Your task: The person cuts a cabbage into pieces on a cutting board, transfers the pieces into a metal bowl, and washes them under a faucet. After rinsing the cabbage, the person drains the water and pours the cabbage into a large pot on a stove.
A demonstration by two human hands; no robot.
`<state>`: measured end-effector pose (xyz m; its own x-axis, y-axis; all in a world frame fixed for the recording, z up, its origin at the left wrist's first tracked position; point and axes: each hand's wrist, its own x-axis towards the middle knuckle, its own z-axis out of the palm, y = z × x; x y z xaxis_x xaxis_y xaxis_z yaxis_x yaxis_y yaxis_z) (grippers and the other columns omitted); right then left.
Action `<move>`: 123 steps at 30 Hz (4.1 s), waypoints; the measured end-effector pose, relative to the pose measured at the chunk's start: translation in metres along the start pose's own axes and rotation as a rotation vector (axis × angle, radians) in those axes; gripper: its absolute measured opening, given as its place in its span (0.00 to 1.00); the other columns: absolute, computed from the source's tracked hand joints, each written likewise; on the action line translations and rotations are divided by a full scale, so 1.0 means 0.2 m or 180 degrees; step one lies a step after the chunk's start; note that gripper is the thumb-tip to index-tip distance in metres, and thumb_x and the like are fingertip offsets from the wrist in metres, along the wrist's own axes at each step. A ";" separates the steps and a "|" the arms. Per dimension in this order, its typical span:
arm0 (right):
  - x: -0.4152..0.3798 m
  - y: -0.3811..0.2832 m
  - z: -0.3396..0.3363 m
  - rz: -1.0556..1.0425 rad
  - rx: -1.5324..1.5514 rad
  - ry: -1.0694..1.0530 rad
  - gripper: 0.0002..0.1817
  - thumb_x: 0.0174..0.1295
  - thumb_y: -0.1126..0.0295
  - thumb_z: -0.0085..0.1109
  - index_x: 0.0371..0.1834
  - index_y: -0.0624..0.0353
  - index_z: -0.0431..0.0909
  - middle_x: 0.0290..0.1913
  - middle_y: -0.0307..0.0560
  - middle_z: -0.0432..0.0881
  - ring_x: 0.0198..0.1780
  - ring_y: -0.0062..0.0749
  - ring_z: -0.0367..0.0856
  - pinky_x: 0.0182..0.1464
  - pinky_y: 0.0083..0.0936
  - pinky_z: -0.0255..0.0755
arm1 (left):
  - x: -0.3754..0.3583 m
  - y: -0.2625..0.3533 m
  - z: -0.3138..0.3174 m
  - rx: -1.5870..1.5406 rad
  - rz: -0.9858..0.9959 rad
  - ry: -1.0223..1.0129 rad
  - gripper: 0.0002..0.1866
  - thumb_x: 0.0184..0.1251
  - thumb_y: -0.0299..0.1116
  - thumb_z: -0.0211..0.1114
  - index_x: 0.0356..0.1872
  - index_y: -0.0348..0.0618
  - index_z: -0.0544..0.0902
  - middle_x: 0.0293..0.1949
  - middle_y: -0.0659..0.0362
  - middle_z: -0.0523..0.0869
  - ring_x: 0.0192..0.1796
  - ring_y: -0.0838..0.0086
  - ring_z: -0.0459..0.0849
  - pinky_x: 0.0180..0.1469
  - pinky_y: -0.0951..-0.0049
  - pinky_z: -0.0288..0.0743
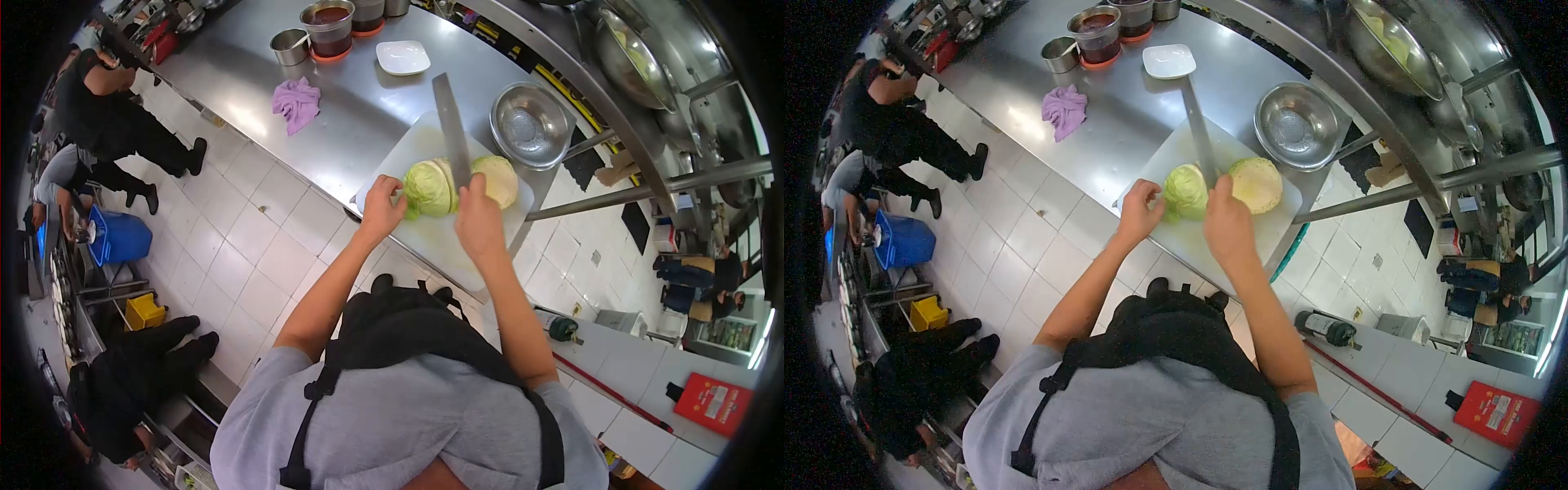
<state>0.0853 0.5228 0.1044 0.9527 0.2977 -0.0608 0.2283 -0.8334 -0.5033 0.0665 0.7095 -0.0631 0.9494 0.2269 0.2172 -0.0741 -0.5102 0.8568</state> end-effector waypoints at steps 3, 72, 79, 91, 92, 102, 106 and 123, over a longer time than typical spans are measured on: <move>0.00 0.29 0.46 -0.0015 -0.0391 -0.0244 0.11 0.71 0.72 0.44 0.52 0.65 0.64 0.36 0.74 0.83 0.42 0.71 0.84 0.44 0.61 0.75 | 0.01 0.03 0.04 -0.0225 0.0289 -0.0068 0.16 0.52 0.25 0.72 0.43 0.35 0.81 0.41 0.47 0.81 0.40 0.56 0.84 0.43 0.62 0.80; -0.10 0.36 0.10 0.0599 0.4011 -0.0589 0.18 0.66 0.76 0.65 0.58 0.65 0.77 0.49 0.45 0.82 0.42 0.26 0.84 0.38 0.23 0.80 | 0.04 0.22 -0.03 -0.5565 -0.1782 -0.0279 0.38 0.62 0.58 0.65 0.66 0.42 0.76 0.64 0.51 0.82 0.62 0.57 0.83 0.66 0.55 0.78; 0.03 0.43 0.16 0.0010 0.3359 -0.1540 0.14 0.67 0.77 0.62 0.55 0.66 0.80 0.44 0.41 0.85 0.42 0.21 0.83 0.38 0.23 0.80 | 0.00 0.04 -0.05 -0.4921 -0.1991 -0.0936 0.58 0.50 0.77 0.67 0.76 0.45 0.66 0.71 0.45 0.74 0.70 0.52 0.76 0.72 0.48 0.70; 0.05 0.53 -0.22 0.0155 0.1515 0.0896 0.09 0.65 0.79 0.57 0.44 0.63 0.86 0.38 0.47 0.82 0.32 0.29 0.79 0.35 0.24 0.72 | 0.00 0.08 -0.06 -0.4379 -0.1436 -0.1637 0.56 0.48 0.65 0.77 0.73 0.38 0.69 0.70 0.51 0.75 0.70 0.58 0.77 0.73 0.60 0.70; -0.05 0.58 -0.25 0.0006 0.1197 0.1054 0.09 0.65 0.80 0.57 0.44 0.63 0.85 0.38 0.48 0.82 0.31 0.30 0.78 0.34 0.24 0.72 | 0.07 0.16 -0.10 -0.4014 -0.1161 -0.1688 0.55 0.48 0.63 0.79 0.73 0.38 0.69 0.70 0.52 0.76 0.69 0.59 0.77 0.72 0.61 0.70; -0.39 1.74 0.07 0.0556 -0.0403 0.0928 0.16 0.61 0.81 0.57 0.52 0.61 0.84 0.44 0.60 0.82 0.40 0.54 0.83 0.44 0.44 0.78 | 0.34 0.23 0.03 0.1692 0.1488 -0.1393 0.47 0.38 0.43 0.83 0.68 0.52 0.75 0.70 0.46 0.70 0.69 0.45 0.70 0.63 0.51 0.74; -0.27 1.90 0.17 0.0544 -0.0363 0.0491 0.23 0.61 0.80 0.59 0.61 0.60 0.81 0.49 0.63 0.82 0.49 0.58 0.83 0.52 0.43 0.78 | 0.20 0.04 -0.01 0.0943 0.0765 -0.0121 0.39 0.47 0.40 0.80 0.64 0.43 0.77 0.64 0.44 0.75 0.63 0.46 0.75 0.61 0.53 0.74; -0.03 0.43 0.47 -0.1423 0.0411 0.0121 0.14 0.65 0.70 0.60 0.54 0.54 0.80 0.48 0.51 0.80 0.37 0.53 0.85 0.41 0.45 0.80 | -0.05 -0.05 0.01 0.1741 -0.0222 -0.0213 0.06 0.60 0.31 0.68 0.33 0.39 0.84 0.31 0.47 0.85 0.34 0.50 0.86 0.39 0.53 0.79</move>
<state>0.0804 0.4936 -0.0199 0.7737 0.5952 0.2171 0.5937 -0.5617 -0.5762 0.0584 0.7101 -0.0753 0.9650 0.2315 0.1232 0.1420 -0.8563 0.4966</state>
